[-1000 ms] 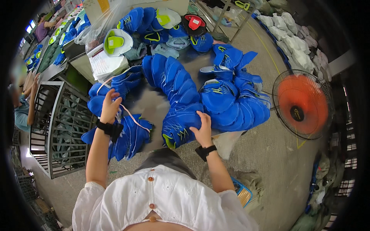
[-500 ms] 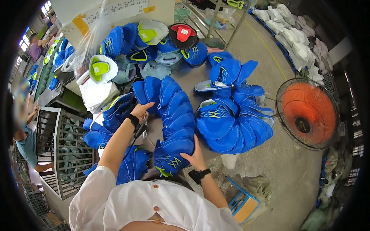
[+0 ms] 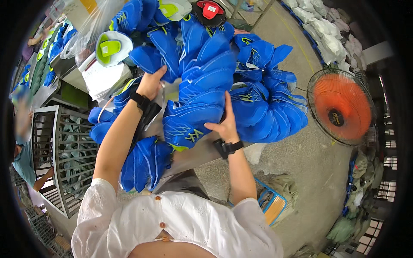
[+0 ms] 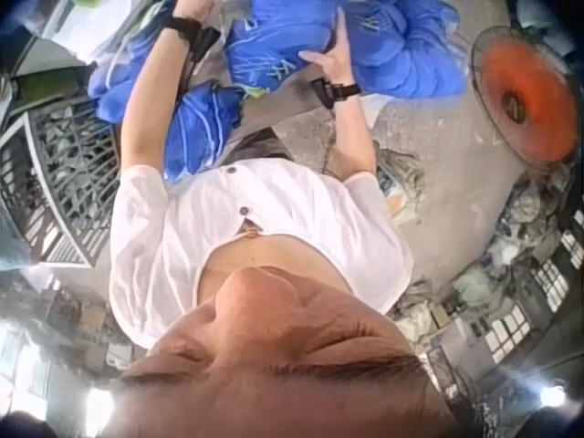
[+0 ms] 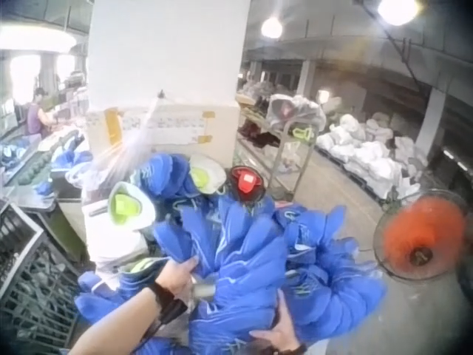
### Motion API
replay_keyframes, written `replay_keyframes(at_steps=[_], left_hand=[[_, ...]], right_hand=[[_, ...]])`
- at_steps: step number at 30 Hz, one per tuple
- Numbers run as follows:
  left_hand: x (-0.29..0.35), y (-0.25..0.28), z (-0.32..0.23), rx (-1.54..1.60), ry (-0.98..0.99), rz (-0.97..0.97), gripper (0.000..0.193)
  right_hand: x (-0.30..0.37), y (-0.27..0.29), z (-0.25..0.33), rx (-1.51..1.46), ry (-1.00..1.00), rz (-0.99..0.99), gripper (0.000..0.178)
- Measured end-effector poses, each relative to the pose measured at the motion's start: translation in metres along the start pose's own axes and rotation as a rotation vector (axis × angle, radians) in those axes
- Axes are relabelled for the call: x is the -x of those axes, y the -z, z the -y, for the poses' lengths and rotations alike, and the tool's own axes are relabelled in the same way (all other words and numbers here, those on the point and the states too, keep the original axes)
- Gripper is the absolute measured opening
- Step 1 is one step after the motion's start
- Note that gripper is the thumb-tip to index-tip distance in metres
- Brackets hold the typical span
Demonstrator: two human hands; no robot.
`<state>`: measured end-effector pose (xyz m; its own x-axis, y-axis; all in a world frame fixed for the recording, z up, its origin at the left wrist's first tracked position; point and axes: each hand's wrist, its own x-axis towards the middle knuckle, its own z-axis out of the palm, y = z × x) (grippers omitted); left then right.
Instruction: The person is assembling blue shoe uppers, organizing them on a workstation, and moving them across a manufacturing floor to different stations.
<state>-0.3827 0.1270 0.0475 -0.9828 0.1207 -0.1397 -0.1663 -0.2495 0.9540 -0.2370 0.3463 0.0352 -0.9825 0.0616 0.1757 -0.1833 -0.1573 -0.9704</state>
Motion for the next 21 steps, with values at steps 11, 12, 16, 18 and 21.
replay_keyframes(at_steps=[11,12,16,18,21], left_hand=[[0.242,0.179,-0.187,-0.043,-0.745,0.033,0.023],[0.265,0.203,-0.198,0.059,-0.68,0.057,0.022],[0.33,0.287,-0.229,0.269,-0.718,0.036,0.02],[0.35,0.33,-0.232,0.217,-0.756,-0.072,0.019],[0.373,0.388,-0.232,-0.045,-0.869,-0.266,0.019]], right_hand=[[0.097,-0.181,0.2,0.502,0.448,0.439,0.117],[0.104,-0.205,0.212,0.466,0.423,0.48,0.115],[0.105,-0.283,0.238,0.755,0.487,0.569,0.107],[0.099,-0.335,0.235,0.823,0.533,0.603,0.106],[0.089,-0.395,0.225,0.82,0.616,0.692,0.105]])
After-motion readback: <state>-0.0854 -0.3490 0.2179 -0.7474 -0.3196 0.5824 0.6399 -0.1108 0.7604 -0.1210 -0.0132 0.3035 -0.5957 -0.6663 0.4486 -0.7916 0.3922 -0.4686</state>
